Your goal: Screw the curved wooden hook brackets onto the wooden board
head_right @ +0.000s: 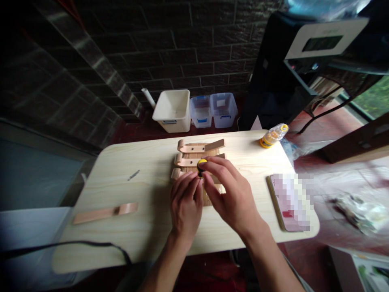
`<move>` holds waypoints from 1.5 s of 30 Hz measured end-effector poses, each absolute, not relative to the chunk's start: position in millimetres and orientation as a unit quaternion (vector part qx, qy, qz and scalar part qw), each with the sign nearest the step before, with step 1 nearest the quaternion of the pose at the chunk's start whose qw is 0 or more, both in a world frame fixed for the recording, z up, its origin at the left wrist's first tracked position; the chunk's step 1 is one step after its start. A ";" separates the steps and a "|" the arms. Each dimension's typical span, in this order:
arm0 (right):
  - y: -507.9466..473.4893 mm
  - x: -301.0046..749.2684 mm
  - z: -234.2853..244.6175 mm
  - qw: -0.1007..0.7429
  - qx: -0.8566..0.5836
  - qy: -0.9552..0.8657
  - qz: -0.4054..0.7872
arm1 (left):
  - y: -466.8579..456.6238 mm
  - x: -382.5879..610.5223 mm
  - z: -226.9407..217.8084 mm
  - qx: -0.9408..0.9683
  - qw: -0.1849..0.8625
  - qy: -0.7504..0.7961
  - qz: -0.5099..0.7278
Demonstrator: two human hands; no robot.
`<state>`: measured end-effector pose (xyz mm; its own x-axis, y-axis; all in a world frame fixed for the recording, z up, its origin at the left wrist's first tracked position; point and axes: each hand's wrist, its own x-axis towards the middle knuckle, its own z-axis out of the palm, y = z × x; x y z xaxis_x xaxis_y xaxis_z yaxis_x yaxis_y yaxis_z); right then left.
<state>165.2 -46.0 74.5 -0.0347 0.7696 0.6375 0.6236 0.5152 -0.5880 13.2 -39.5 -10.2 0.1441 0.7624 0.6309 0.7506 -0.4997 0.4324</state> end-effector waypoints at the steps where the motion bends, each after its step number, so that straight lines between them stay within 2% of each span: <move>1: -46.1 165.1 74.7 0.496 -0.486 -0.716 0.074 | -39.9 13.3 -10.4 0.756 0.009 0.502 0.420; 21: -50.8 172.4 76.6 0.484 -0.478 -0.722 0.129 | -40.9 21.1 -13.3 0.750 -0.008 0.508 0.423; 45: -48.0 173.3 81.4 0.481 -0.478 -0.725 0.123 | -40.1 20.5 -11.1 0.753 -0.017 0.508 0.418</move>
